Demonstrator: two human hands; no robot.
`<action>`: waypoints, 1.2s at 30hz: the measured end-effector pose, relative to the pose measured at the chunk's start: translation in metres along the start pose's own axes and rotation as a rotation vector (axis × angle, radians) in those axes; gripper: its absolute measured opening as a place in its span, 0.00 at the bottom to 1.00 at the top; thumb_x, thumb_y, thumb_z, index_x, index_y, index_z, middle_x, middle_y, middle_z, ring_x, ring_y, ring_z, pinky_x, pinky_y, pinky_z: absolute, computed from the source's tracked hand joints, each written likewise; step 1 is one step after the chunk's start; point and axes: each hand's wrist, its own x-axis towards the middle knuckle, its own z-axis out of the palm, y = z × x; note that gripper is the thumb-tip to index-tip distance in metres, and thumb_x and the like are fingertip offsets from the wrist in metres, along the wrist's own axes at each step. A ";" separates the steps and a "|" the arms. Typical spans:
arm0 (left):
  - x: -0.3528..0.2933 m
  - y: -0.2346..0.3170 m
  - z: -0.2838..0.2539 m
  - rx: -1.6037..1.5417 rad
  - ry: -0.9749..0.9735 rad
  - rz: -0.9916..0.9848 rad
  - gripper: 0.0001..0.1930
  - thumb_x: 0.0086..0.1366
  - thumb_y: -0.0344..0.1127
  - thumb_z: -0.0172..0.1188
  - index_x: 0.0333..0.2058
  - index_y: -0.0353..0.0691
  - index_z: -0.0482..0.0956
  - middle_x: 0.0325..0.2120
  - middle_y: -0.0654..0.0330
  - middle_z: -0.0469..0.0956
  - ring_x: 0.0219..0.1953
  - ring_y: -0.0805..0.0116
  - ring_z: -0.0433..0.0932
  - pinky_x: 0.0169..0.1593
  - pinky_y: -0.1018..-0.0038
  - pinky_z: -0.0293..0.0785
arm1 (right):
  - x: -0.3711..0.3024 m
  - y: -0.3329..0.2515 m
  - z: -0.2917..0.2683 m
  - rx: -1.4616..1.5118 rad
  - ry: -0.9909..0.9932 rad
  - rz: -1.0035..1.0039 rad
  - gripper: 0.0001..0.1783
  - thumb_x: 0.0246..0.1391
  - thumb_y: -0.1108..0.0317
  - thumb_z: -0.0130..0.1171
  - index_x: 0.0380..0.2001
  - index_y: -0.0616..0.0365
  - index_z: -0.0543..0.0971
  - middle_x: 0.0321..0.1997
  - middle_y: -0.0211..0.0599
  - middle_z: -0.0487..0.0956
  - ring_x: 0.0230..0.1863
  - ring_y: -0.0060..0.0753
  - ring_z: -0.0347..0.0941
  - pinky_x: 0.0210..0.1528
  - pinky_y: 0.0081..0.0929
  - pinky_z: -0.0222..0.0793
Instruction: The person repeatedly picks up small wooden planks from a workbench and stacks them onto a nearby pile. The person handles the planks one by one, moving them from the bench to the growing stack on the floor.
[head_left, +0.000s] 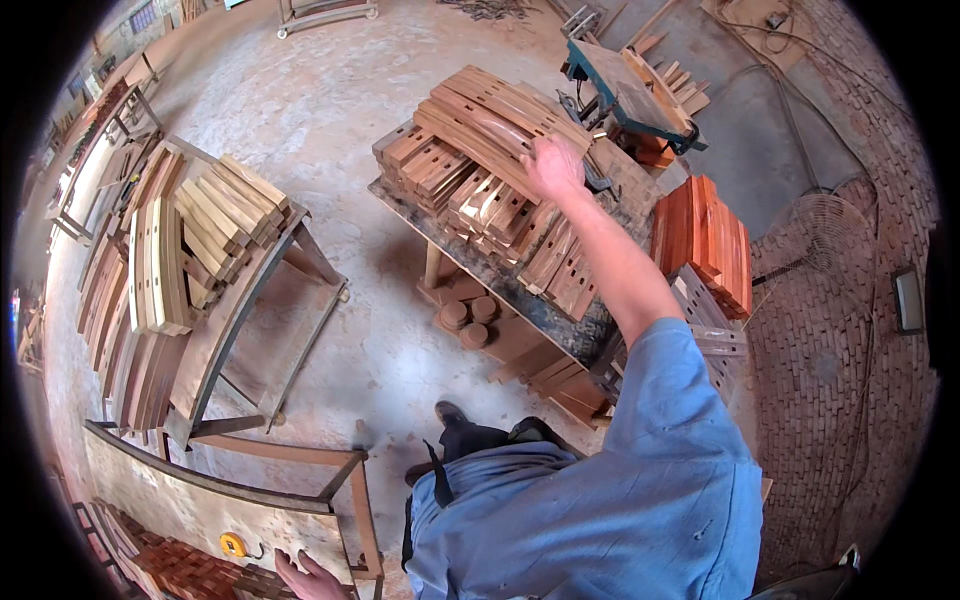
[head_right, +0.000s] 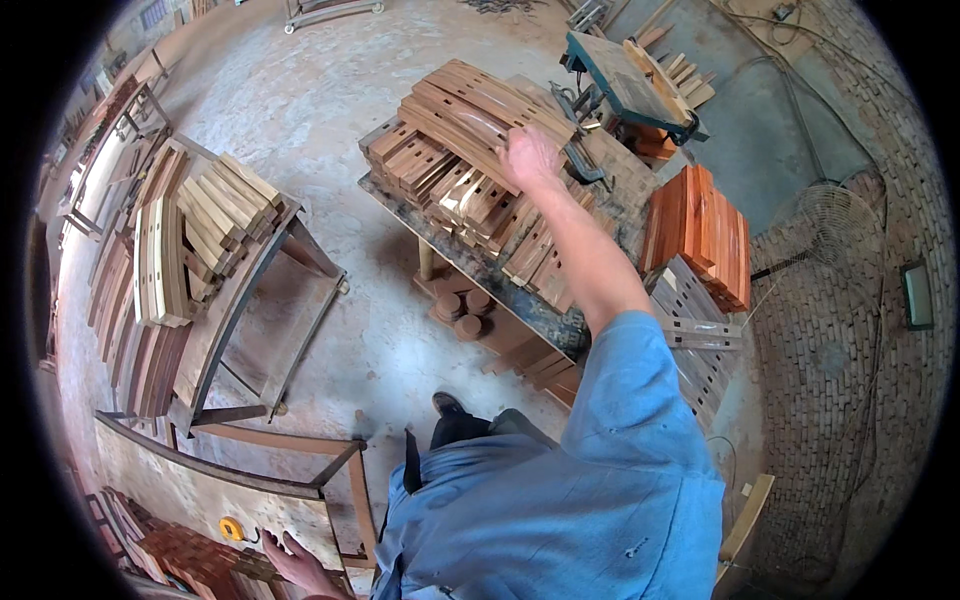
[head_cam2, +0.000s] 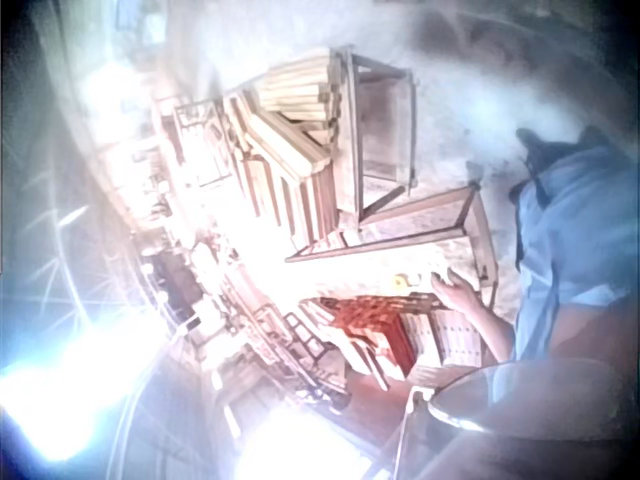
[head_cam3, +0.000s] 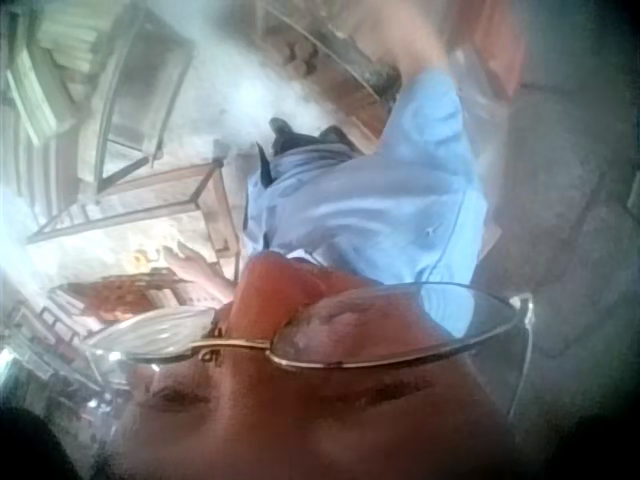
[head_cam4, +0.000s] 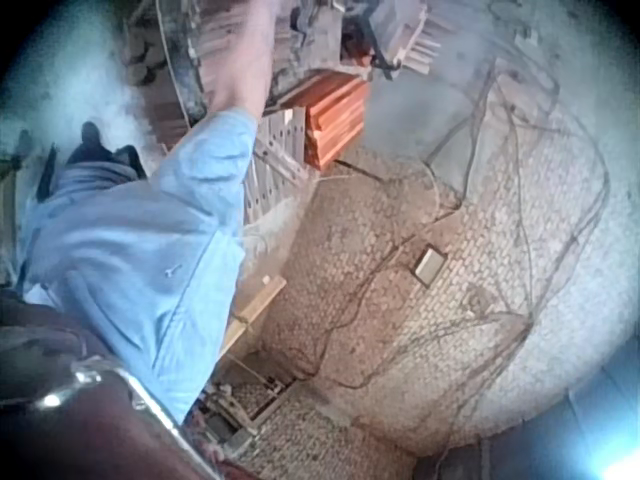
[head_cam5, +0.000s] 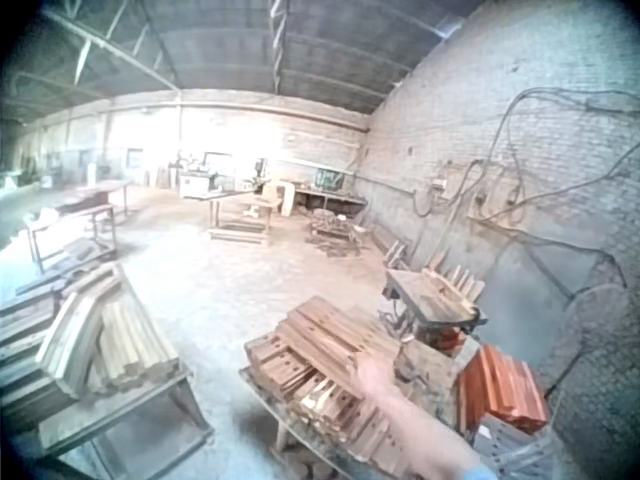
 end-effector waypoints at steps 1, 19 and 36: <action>0.000 0.003 -0.005 0.003 -0.015 -0.027 0.22 0.72 0.37 0.53 0.61 0.34 0.67 0.54 0.45 0.73 0.50 0.49 0.76 0.51 0.59 0.73 | 0.002 0.004 0.002 -0.003 0.010 -0.001 0.16 0.53 0.58 0.64 0.37 0.60 0.78 0.42 0.50 0.76 0.47 0.53 0.74 0.49 0.45 0.71; -0.124 -0.107 -0.049 0.169 0.008 -0.546 0.21 0.62 0.36 0.61 0.54 0.39 0.74 0.51 0.48 0.76 0.53 0.48 0.75 0.55 0.60 0.73 | -0.009 0.019 0.061 0.219 0.008 -0.288 0.22 0.66 0.55 0.50 0.45 0.66 0.81 0.42 0.58 0.79 0.44 0.54 0.75 0.50 0.43 0.71; -0.191 -0.279 -0.097 0.359 0.207 -0.641 0.17 0.58 0.32 0.63 0.48 0.40 0.77 0.46 0.51 0.77 0.50 0.51 0.75 0.52 0.61 0.73 | -0.299 -0.220 0.068 0.540 -0.510 -0.461 0.18 0.65 0.58 0.53 0.39 0.67 0.77 0.40 0.44 0.77 0.41 0.42 0.73 0.48 0.34 0.68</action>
